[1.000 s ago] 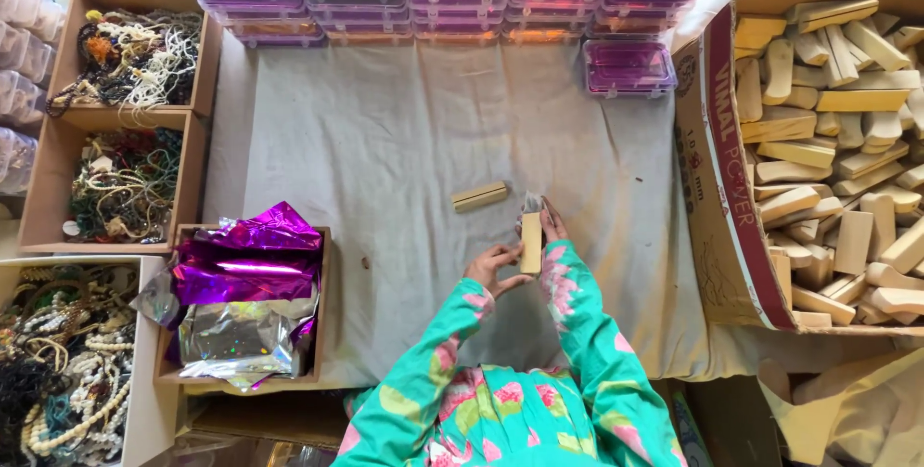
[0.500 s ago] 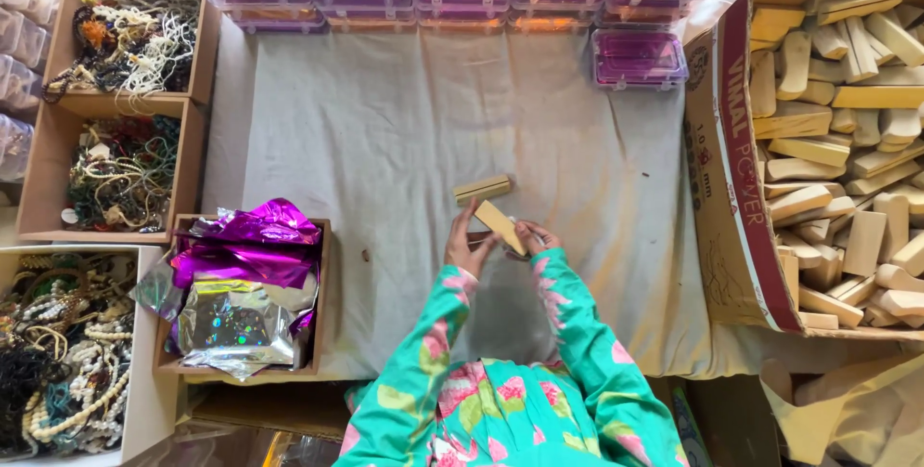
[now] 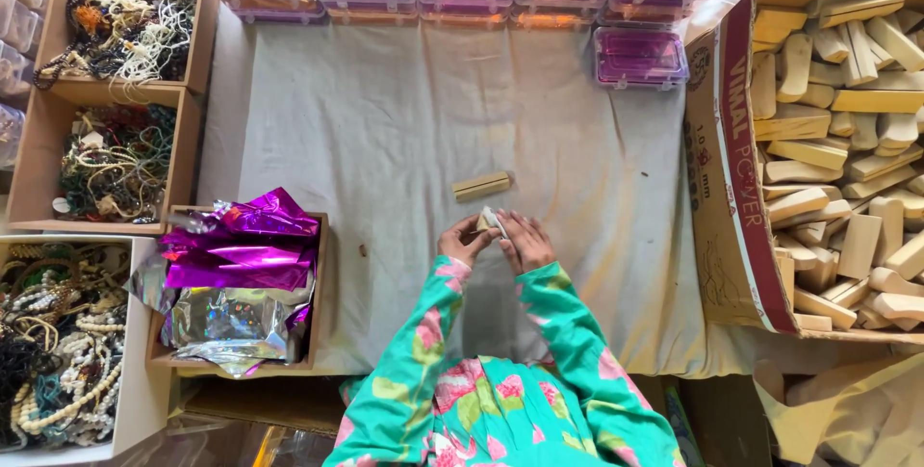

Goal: The person picks up small wooden blocks from a cardboard box and wipes them with a white cloth. They then place the blocks onto a sheet of shiny purple foil and wrap them into a cylindrical shape. The wrapped package is placed on the table, and the person repeats the process with another block.

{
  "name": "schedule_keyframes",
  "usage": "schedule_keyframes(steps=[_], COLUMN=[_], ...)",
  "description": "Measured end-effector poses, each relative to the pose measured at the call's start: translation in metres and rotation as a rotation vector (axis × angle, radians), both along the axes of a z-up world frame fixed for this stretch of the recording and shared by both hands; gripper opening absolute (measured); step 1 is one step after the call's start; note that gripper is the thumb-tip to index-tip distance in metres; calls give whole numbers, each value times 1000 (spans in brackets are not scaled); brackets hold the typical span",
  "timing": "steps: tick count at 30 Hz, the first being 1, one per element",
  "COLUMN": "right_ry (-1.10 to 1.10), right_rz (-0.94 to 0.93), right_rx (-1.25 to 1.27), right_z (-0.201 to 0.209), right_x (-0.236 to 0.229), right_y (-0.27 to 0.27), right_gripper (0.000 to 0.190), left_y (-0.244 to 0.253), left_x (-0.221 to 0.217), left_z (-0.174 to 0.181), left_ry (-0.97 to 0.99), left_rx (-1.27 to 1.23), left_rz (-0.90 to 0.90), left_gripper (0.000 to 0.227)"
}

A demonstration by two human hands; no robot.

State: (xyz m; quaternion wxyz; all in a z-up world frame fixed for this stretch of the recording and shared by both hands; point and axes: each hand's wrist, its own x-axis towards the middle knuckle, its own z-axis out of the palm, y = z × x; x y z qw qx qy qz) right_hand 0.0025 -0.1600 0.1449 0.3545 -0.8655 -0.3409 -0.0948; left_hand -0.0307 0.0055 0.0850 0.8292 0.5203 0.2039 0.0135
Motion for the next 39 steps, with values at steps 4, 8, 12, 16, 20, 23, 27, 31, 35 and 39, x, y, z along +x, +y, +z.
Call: schedule_keyframes(steps=[4,8,12,16,20,23,27,31,35,39], right_ry=[93,-80,-217,-137,11,432,1085,1158,1158,1064], right_rz=[-57,-84,35,36,-21,-211,-412,-437,-494,-593], right_rx=[-102,-127,-76,-165,-108,-29,283,580,819,886], right_z=[0,24,27,18,4,-20,-55,-73,-32,-37], right_x=[14,-2,4,17,29,53,93,103,85,71], right_y=[-17,-5,-11,-33,-35,-42,-53,-53,-51,-64], right_gripper=[44,48,57,51,43,40,43,48,52,48], left_y=[10,-4,-6,0,5,17,38,43,46,47], left_x=[-3,1,-1,-1,11,16,27,40,51,47], left_z=[7,18,11,8,-31,-10,23,13,-14,-66], left_ry=[-23,-57,-45,18,111,95,-23,-92,-21,5], left_rx=[23,2,-11,0,-14,211,968,1255,1343,1344], left_rz=[15,-13,-58,-38,45,142,220,152,31,-47], left_gripper=[51,49,51,52,48,42,55,69,62,45])
